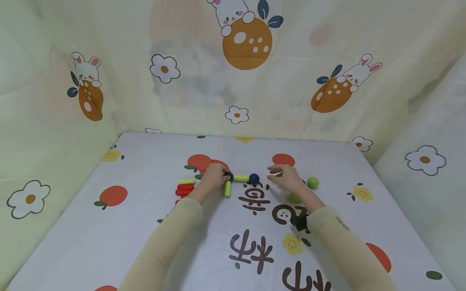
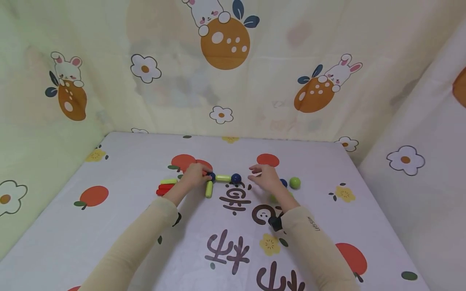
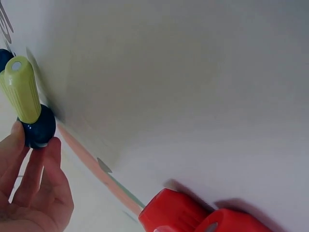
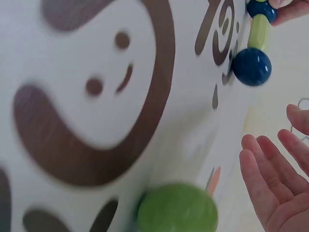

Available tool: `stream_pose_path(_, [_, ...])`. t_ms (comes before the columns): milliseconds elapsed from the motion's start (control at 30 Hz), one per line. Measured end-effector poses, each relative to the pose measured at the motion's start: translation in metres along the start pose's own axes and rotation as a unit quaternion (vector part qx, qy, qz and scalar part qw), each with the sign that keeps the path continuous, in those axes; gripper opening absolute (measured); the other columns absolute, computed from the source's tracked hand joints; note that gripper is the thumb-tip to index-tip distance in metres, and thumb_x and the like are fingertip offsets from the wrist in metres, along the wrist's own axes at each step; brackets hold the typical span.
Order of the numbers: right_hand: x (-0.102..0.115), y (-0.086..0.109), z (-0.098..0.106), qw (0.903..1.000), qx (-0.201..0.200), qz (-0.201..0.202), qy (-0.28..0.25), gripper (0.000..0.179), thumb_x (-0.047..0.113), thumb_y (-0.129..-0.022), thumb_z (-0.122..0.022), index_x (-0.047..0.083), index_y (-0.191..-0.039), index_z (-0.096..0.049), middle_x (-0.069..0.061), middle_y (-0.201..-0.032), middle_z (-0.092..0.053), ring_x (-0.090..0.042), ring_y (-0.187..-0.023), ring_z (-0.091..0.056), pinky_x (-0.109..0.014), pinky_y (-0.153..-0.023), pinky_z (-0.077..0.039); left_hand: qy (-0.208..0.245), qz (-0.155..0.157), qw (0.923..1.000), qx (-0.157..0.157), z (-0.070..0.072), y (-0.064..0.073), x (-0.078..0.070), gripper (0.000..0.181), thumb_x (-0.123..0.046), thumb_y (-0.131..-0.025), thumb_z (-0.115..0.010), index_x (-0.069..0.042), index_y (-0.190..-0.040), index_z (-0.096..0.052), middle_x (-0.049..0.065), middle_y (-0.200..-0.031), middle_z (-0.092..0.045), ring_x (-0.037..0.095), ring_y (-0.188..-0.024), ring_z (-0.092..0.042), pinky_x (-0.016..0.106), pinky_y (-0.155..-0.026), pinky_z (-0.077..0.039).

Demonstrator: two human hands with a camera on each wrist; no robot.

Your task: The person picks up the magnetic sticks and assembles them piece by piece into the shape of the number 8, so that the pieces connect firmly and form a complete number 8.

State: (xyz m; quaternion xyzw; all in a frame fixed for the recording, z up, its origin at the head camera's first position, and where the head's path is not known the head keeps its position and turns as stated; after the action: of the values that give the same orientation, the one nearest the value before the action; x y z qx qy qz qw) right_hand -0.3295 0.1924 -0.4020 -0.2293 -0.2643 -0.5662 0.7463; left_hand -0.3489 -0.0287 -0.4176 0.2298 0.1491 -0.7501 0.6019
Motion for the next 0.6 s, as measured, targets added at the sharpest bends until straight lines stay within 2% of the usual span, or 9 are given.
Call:
stream_pose_path(233, [-0.010,0.014,0.024,0.9990,-0.036,0.016,0.019,0.033,0.010,-0.084,-0.064,-0.005,-0.114,-0.060,-0.023,-0.111,-0.060,-0.033,-0.089,-0.063,-0.040,-0.073,-0.050,-0.012,-0.008,0.9999,-0.004,0.001,0.001,-0.001,0.026,-0.014,-0.084,-0.066,-0.006,-0.109,-0.068,0.008,-0.105,-0.064,0.020,-0.097,-0.056,0.030,-0.082,-0.046])
stream_pose_path(400, [-0.021,0.026,0.042,0.9986,-0.040,-0.006,0.032,0.036,0.014,-0.086,-0.063,-0.006,-0.115,-0.058,-0.024,-0.115,-0.058,-0.036,-0.095,-0.060,-0.042,-0.074,-0.050,-0.021,-0.010,0.9997,-0.006,0.000,0.001,-0.002,0.027,-0.015,-0.084,-0.066,-0.007,-0.110,-0.067,0.008,-0.107,-0.064,0.020,-0.098,-0.057,0.031,-0.084,-0.046])
stream_pose_path(600, [-0.039,0.034,0.060,0.9970,-0.040,-0.033,0.057,0.039,0.017,-0.087,-0.061,-0.006,-0.119,-0.056,-0.025,-0.116,-0.057,-0.038,-0.099,-0.057,-0.045,-0.079,-0.048,-0.015,0.005,0.9999,0.001,-0.001,0.001,0.001,0.028,-0.015,-0.085,-0.065,-0.007,-0.112,-0.066,0.009,-0.110,-0.063,0.021,-0.099,-0.056,0.031,-0.084,-0.047])
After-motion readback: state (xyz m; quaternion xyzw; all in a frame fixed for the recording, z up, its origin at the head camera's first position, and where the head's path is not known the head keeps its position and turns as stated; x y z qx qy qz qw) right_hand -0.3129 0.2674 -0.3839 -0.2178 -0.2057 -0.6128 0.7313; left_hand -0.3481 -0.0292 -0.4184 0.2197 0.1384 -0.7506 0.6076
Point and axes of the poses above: each hand's wrist, its own y-axis away from the middle knuckle, its own z-axis out of the back of the hand, x = y × z, the point moved 6 cm from there along -y, towards the middle knuckle
